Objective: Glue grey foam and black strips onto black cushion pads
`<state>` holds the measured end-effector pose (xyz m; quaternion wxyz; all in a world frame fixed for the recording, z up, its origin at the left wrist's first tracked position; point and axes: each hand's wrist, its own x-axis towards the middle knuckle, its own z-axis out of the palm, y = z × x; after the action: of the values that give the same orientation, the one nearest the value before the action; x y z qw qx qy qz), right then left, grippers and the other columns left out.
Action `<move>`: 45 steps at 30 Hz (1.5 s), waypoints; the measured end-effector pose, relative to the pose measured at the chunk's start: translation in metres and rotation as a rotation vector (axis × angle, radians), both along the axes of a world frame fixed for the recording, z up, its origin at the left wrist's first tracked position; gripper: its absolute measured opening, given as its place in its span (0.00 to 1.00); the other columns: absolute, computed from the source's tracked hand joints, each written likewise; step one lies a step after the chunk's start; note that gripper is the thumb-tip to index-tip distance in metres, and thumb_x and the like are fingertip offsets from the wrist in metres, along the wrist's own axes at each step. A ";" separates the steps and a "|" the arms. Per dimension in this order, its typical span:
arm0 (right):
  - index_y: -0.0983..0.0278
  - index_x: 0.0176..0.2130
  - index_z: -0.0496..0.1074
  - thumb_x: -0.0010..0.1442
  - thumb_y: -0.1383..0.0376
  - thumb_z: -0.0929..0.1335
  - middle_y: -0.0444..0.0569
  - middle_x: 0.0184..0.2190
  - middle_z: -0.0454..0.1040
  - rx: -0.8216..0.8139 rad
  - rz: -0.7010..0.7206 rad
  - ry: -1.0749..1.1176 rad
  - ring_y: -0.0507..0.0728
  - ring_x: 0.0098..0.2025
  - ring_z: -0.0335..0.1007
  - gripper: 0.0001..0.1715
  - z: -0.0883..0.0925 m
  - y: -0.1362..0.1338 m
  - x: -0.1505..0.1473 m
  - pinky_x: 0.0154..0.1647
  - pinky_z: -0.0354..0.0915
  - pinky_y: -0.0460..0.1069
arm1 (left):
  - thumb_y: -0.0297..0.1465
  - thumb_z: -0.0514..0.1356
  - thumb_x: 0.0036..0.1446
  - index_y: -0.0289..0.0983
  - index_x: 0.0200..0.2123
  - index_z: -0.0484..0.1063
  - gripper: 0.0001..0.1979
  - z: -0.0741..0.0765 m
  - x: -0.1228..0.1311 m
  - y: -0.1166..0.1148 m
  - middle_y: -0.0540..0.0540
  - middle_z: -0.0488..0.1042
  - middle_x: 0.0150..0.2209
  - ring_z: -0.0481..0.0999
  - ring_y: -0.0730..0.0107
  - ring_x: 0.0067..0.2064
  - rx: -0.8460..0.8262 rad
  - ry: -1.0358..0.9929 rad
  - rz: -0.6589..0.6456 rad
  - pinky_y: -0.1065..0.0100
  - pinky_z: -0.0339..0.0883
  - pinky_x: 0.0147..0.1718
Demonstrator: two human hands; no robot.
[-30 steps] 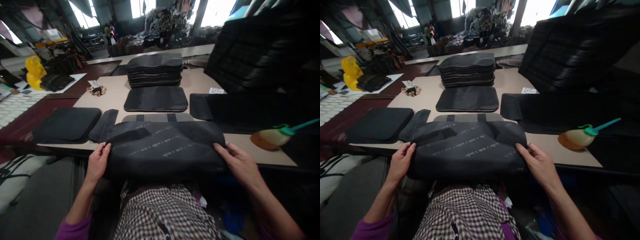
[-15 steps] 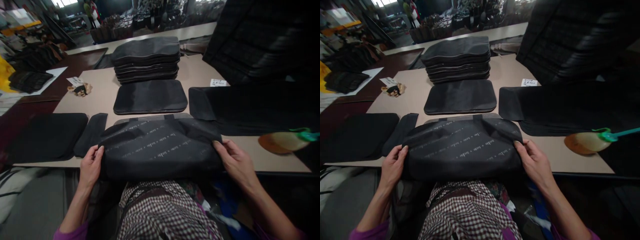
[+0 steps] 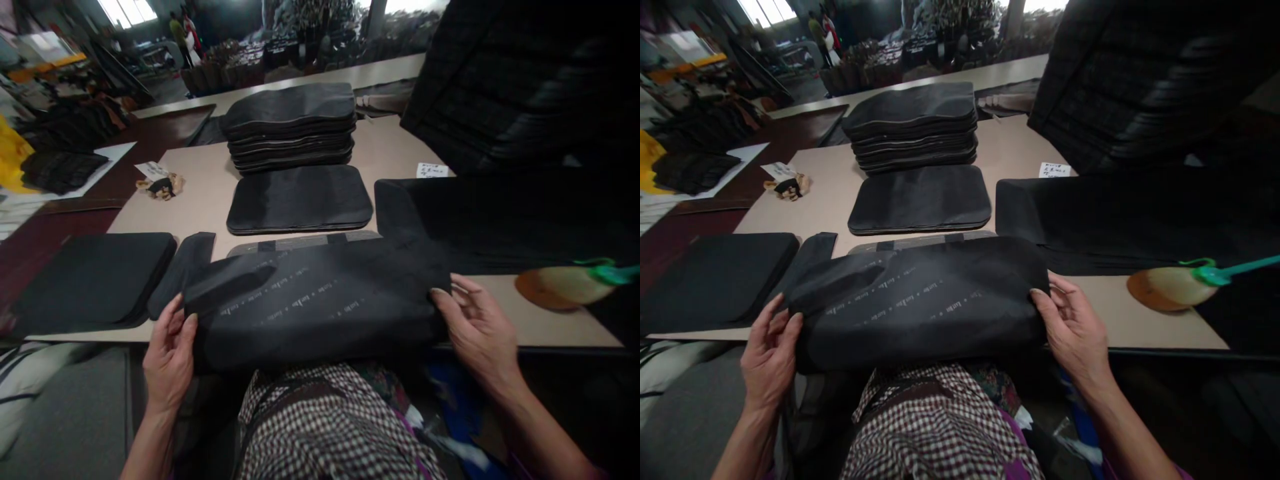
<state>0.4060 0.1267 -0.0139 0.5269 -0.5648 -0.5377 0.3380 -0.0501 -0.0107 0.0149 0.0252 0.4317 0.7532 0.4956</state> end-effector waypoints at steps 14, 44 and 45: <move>0.53 0.54 0.82 0.62 0.45 0.73 0.49 0.56 0.79 -0.140 0.160 -0.336 0.68 0.64 0.72 0.26 0.014 0.009 0.009 0.70 0.64 0.63 | 0.49 0.70 0.57 0.48 0.57 0.80 0.26 0.008 -0.008 0.019 0.48 0.77 0.63 0.69 0.51 0.70 -0.288 -0.112 -0.118 0.47 0.55 0.74; 0.59 0.56 0.77 0.68 0.52 0.69 0.53 0.52 0.80 0.169 0.276 -0.750 0.66 0.54 0.78 0.22 -0.021 0.092 -0.023 0.55 0.73 0.60 | 0.46 0.58 0.69 0.42 0.63 0.74 0.24 -0.023 -0.026 0.103 0.40 0.76 0.60 0.75 0.54 0.62 -0.331 0.375 -0.356 0.56 0.68 0.63; 0.59 0.56 0.77 0.68 0.52 0.69 0.53 0.52 0.80 0.168 0.274 -0.755 0.66 0.54 0.78 0.22 -0.022 0.093 -0.022 0.55 0.73 0.60 | 0.46 0.58 0.69 0.42 0.63 0.74 0.24 -0.023 -0.026 0.103 0.40 0.76 0.60 0.75 0.54 0.62 -0.335 0.375 -0.361 0.55 0.68 0.63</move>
<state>0.3837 0.2198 -0.0354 0.2868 -0.5276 -0.7892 0.1288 -0.0761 0.0928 -0.0083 0.0444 0.6323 0.7271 0.2636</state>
